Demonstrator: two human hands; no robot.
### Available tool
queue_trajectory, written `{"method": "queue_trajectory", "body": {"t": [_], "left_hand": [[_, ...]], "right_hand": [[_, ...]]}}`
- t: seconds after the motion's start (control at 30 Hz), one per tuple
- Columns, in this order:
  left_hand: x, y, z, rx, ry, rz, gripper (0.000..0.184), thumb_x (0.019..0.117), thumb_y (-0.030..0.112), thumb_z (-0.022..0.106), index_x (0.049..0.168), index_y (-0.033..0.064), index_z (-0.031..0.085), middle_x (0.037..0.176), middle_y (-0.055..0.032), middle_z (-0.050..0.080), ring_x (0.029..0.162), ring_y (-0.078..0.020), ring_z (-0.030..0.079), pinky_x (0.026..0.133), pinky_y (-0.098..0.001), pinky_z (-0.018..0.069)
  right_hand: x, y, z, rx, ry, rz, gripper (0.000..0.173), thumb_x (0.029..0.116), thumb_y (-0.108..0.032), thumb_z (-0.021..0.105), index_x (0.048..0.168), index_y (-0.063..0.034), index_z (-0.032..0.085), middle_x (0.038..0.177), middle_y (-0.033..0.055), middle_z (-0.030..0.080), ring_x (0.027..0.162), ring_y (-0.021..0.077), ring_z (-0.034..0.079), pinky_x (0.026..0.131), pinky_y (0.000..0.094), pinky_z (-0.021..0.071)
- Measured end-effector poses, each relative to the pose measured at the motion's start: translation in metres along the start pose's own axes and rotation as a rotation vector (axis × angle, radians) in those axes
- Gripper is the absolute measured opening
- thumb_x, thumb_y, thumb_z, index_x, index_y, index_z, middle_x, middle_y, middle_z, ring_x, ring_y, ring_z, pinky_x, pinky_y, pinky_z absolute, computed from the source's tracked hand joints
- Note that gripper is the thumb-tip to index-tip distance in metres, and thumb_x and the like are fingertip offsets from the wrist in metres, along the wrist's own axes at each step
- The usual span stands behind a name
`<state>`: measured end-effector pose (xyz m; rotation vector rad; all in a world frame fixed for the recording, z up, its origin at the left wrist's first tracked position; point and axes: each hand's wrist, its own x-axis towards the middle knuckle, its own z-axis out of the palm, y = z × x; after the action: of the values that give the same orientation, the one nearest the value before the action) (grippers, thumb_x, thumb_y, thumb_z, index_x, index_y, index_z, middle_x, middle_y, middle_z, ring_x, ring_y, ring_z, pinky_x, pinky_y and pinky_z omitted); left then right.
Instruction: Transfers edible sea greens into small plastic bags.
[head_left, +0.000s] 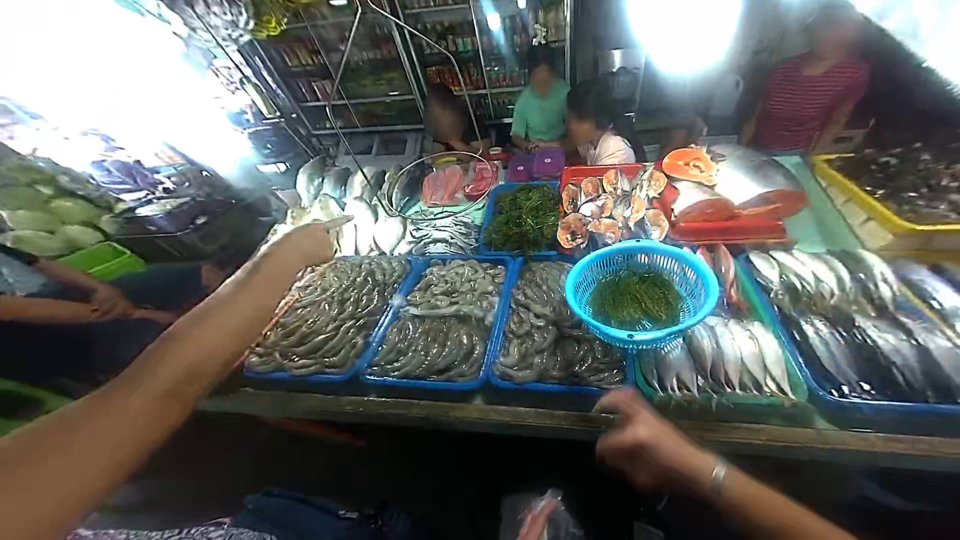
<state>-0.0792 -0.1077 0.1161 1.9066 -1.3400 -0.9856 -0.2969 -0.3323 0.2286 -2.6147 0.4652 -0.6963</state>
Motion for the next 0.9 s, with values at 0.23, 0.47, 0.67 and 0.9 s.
{"method": "queue_trajectory", "body": {"t": [0.23, 0.47, 0.67, 0.9], "left_hand": [[-0.003, 0.088, 0.007, 0.012, 0.345, 0.23, 0.07, 0.0822, 0.013, 0.082, 0.144, -0.0021, 0.052, 0.132, -0.0258, 0.058, 0.09, -0.0227, 0.066, 0.075, -0.0369, 0.0583], [0.023, 0.127, 0.023, -1.385, -0.066, -0.084, 0.036, 0.0989, 0.018, 0.045, 0.127, 0.0224, 0.066, 0.094, -0.0077, 0.075, 0.077, -0.017, 0.071, 0.073, -0.0355, 0.0603], [0.088, 0.128, 0.036, -0.268, -0.225, -0.128, 0.067, 0.0827, 0.013, 0.077, 0.147, 0.0191, 0.058, 0.133, -0.0122, 0.066, 0.105, -0.0226, 0.069, 0.088, -0.0444, 0.0595], [0.152, 0.195, 0.01, -0.37, -0.227, -0.009, 0.09, 0.0723, 0.008, 0.076, 0.155, 0.0087, 0.042, 0.126, -0.0165, 0.067, 0.1, -0.0243, 0.071, 0.084, -0.0439, 0.0618]], "right_hand": [[-0.05, -0.031, 0.054, -0.008, 0.143, 0.195, 0.007, 0.085, -0.002, 0.065, 0.085, -0.0041, 0.072, 0.096, 0.0175, 0.07, 0.084, 0.0298, 0.073, 0.068, 0.0457, 0.0635], [-0.104, 0.03, 0.012, 0.269, -0.122, 0.829, 0.02, 0.0921, -0.01, 0.065, 0.106, -0.0067, 0.079, 0.119, 0.0196, 0.066, 0.109, 0.0332, 0.065, 0.098, 0.0527, 0.0546], [-0.087, 0.057, -0.068, 1.627, 0.577, 0.552, 0.017, 0.0908, -0.025, 0.064, 0.105, -0.0232, 0.074, 0.103, 0.0013, 0.076, 0.09, 0.0149, 0.072, 0.083, 0.0359, 0.0613], [0.019, 0.098, -0.125, 1.51, 0.809, 1.188, 0.068, 0.1015, -0.051, 0.058, 0.155, -0.0199, 0.03, 0.134, 0.0177, 0.057, 0.105, 0.0329, 0.065, 0.079, 0.0536, 0.0583]]}}
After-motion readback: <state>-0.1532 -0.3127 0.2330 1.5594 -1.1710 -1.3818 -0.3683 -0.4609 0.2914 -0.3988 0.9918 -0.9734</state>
